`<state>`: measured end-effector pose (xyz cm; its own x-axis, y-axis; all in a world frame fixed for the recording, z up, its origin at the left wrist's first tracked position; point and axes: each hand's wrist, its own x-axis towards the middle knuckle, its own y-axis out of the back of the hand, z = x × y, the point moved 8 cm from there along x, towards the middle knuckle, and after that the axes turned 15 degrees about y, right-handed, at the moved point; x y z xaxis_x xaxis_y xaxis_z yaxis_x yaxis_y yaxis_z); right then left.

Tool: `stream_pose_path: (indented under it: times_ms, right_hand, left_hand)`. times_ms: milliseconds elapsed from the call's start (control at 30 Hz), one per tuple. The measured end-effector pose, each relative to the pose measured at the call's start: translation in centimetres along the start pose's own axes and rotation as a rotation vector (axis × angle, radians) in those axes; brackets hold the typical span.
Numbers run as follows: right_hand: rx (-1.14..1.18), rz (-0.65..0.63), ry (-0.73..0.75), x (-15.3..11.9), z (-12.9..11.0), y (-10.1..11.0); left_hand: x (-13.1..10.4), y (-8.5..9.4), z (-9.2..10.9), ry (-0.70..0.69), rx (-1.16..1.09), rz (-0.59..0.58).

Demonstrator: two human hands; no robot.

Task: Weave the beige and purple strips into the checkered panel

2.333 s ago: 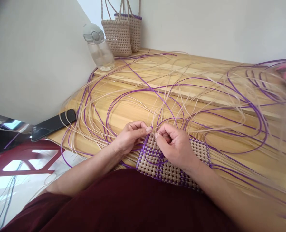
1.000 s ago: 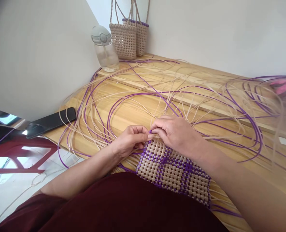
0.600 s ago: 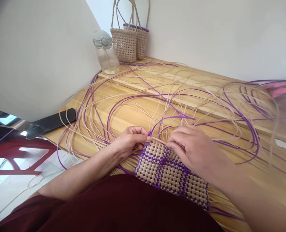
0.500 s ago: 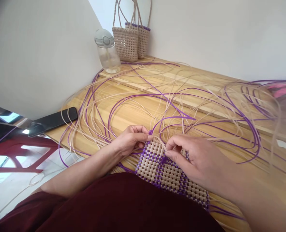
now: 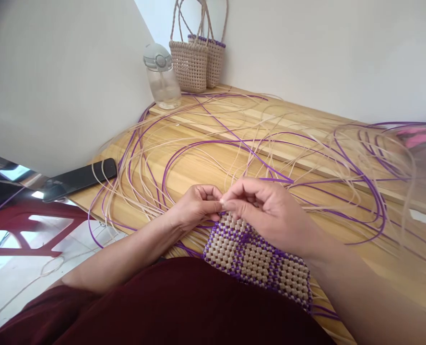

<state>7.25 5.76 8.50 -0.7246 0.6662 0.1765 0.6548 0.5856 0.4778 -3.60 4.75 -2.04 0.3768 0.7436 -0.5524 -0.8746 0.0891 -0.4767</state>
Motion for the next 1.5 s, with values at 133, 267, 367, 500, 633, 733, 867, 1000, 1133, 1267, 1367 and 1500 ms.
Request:
stream_pose_path:
  times_ms: [133,267,367,500,633,733,867,1000,1133,1267,1367,1500]
  right_hand:
    - [0.079,0.037,-0.167,0.7,3.4,-0.1]
    - [0.070,0.006,-0.255,0.3,4.9,-0.1]
    - [-0.001,-0.021,-0.290,0.3,4.8,-0.1]
    - [-0.282,-0.025,-0.191,1.5,2.5,-0.1]
    - [-0.484,-0.067,-0.121,2.2,1.1,-0.3]
    - [-0.296,-0.119,-0.258,1.5,3.1,-0.4]
    - [-0.051,-0.142,-0.381,0.8,5.0,-0.4]
    - [-0.267,-0.171,-0.311,1.9,3.8,-0.4]
    - [-0.688,-0.143,-0.101,2.5,0.9,-0.8]
    - [-0.930,-0.057,0.050,1.7,-0.6,-1.7]
    - [-1.086,0.038,0.104,1.3,-1.0,-2.3]
    - [-1.201,0.155,0.259,1.6,-2.5,-3.8]
  left_hand:
    - [-0.1,-0.1,0.0,0.006,-0.013,-0.006]
    - [-0.1,0.0,-0.1,0.007,-0.003,-0.014]
    - [0.1,0.0,-0.1,-0.010,-0.002,-0.021]
    - [0.2,0.1,-0.1,-0.047,0.002,-0.012]
    - [0.3,0.2,-0.2,-0.059,-0.010,0.008]
    - [0.4,0.1,-0.3,-0.035,-0.007,-0.004]
    - [0.5,0.1,-0.3,-0.030,-0.011,-0.013]
    - [0.6,0.2,-0.3,-0.040,-0.011,-0.003]
    - [0.7,0.2,-0.4,-0.040,-0.031,0.000]
    - [0.7,0.2,-0.3,-0.051,-0.025,0.000]
    - [0.7,0.2,-0.3,-0.055,-0.017,0.023]
    - [0.5,-0.1,0.1,-0.123,-0.004,0.003]
